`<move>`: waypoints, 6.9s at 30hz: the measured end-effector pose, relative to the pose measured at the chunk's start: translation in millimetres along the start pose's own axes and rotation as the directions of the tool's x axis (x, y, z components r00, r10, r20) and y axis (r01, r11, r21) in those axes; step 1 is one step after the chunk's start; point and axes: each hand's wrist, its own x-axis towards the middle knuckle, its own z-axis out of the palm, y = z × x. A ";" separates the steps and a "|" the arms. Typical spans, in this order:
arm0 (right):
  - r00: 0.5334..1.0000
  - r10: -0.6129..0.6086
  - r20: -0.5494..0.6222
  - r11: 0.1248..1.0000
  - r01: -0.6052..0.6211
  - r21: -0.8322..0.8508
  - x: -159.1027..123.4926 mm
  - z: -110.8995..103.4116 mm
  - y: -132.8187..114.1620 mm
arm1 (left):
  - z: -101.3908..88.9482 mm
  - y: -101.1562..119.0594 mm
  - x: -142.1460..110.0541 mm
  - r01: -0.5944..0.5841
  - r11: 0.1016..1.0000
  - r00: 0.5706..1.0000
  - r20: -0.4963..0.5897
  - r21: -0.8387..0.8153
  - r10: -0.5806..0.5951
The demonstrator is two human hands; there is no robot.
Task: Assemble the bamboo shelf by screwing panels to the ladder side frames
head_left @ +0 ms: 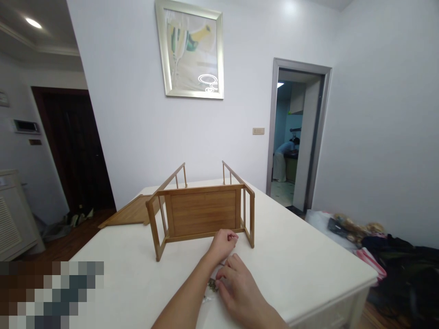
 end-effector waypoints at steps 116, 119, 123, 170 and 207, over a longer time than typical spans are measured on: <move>0.730 0.500 -0.465 0.698 -0.023 0.715 155.8 -111.0 125.6 | 53.4 27.3 14.0 -0.112 0.985 0.972 0.190 -0.131 0.135; 0.737 0.491 -0.465 0.716 -0.038 0.697 154.3 -110.2 120.1 | 52.9 27.8 13.7 -0.130 0.983 0.971 0.183 -0.131 0.153; 0.750 0.472 -0.464 0.740 -0.052 0.670 153.8 -110.3 116.5 | 52.4 28.4 14.6 -0.138 0.983 0.973 0.170 -0.124 0.158; 0.824 0.390 -0.411 0.788 -0.067 0.612 165.5 -117.2 132.8 | 49.2 33.5 16.2 -0.073 0.991 0.971 0.217 -0.112 0.096; 0.838 0.384 -0.387 0.787 -0.078 0.612 170.5 -109.7 129.9 | 45.1 36.7 9.3 -0.137 0.985 0.973 0.170 -0.106 0.154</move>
